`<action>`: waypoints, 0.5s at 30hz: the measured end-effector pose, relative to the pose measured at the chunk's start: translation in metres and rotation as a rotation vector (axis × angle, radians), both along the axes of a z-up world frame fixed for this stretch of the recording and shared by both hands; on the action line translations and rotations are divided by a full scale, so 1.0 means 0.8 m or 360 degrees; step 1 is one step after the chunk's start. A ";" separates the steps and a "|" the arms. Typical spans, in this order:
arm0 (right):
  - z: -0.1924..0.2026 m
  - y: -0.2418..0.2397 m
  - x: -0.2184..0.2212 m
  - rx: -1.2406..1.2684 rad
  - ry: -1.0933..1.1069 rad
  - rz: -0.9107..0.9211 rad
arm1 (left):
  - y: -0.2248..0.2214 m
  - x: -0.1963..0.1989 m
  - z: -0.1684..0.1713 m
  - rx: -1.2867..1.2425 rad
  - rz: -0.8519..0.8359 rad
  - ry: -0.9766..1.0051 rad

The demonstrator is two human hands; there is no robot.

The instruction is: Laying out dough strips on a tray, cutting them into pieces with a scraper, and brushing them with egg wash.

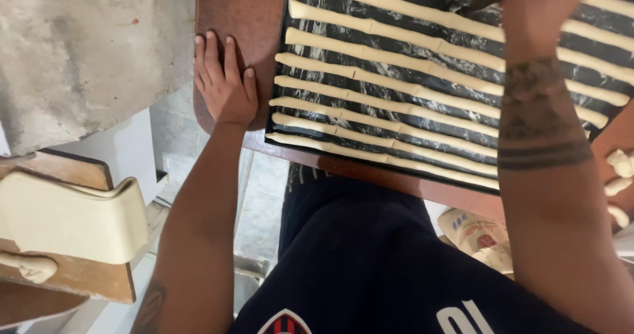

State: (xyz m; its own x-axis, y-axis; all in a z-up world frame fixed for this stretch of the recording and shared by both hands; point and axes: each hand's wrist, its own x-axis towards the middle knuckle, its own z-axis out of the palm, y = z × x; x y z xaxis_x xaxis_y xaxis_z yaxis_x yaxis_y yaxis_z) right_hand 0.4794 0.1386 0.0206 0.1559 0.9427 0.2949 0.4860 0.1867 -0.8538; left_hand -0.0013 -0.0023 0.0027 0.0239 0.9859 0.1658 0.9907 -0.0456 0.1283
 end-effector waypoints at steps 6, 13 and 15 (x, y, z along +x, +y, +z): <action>0.109 -0.130 -0.008 0.0329 -0.0060 0.0005 | -0.002 -0.007 -0.010 0.0043 -0.0055 -0.0035; 0.076 -0.342 -0.002 -0.0375 -0.0175 -0.0267 | -0.015 -0.001 -0.028 -0.0018 0.0089 0.0047; 0.069 -0.371 -0.007 -0.0542 -0.0182 -0.0238 | -0.022 0.009 -0.031 -0.0136 0.0212 0.0101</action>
State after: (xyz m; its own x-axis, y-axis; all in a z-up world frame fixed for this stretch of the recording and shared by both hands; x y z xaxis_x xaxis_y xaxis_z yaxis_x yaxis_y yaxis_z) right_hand 0.4741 -0.1580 0.0762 0.2835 0.9589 -0.0078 0.5819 -0.1785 -0.7934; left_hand 0.0062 -0.0198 -0.0225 -0.1001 0.9915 0.0834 0.9935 0.0950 0.0630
